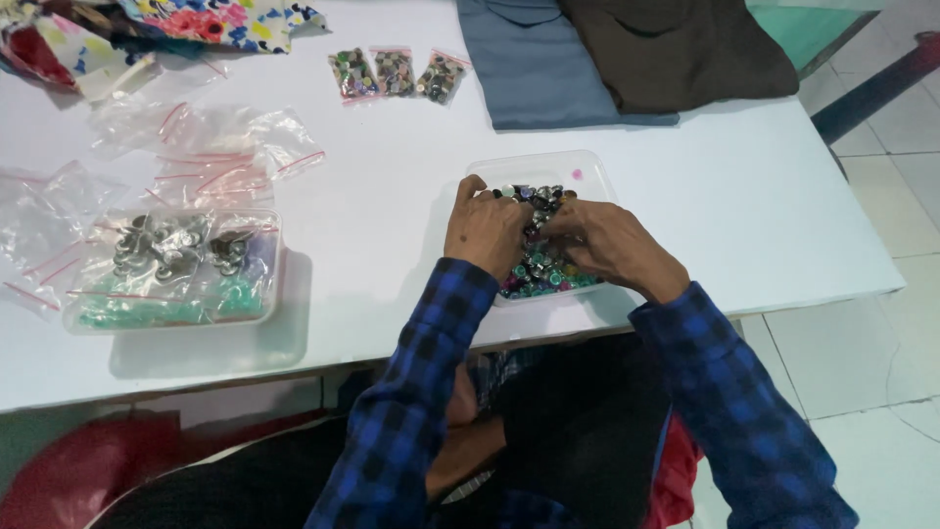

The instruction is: Sorting various buttons from a plastic container into smaller bags and piles on a table.

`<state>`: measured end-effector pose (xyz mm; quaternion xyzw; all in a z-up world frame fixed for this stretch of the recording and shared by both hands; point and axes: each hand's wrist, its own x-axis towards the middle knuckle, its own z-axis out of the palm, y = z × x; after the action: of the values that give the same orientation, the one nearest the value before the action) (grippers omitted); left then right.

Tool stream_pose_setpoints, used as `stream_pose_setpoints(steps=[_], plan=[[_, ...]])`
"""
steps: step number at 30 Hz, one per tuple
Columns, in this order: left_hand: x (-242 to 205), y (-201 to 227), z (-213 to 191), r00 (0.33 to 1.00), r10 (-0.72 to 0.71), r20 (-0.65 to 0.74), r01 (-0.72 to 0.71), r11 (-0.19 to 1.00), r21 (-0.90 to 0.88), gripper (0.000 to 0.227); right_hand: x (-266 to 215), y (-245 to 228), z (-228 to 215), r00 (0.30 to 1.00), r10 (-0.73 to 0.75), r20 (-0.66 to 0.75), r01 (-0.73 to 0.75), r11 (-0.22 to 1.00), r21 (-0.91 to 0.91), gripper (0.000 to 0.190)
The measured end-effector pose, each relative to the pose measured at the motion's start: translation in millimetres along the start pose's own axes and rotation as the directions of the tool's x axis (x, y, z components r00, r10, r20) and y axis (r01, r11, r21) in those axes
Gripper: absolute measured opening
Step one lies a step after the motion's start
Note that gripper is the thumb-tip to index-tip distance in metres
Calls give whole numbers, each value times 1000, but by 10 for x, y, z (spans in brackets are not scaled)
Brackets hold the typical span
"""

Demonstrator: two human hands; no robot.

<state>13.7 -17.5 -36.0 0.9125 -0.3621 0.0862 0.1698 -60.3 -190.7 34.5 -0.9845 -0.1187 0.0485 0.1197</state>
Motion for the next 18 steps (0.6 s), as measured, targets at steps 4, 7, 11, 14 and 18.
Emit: stream_pose_setpoints(steps=[4, 7, 11, 14, 18], plan=[[-39, 15, -48, 999, 21, -24, -22, 1000, -22, 24, 47, -115, -38, 992, 53, 112, -38, 991, -128, 30], [-29, -7, 7, 997, 27, -74, -28, 1000, -11, 21, 75, -163, -39, 988, 117, 101, -110, 991, -75, 35], [-49, 8, -27, 992, 36, -118, -39, 999, -19, 20, 70, -24, 51, 996, 69, 60, -60, 988, -141, 29], [-73, 44, -94, 992, 38, -123, -40, 999, -11, 21, 54, -1, 48, 995, 94, 20, -91, 989, -114, 28], [-69, 59, -130, 994, 30, -110, -33, 999, -31, 23, 77, 118, 118, 994, 71, -80, -72, 997, -10, 20]])
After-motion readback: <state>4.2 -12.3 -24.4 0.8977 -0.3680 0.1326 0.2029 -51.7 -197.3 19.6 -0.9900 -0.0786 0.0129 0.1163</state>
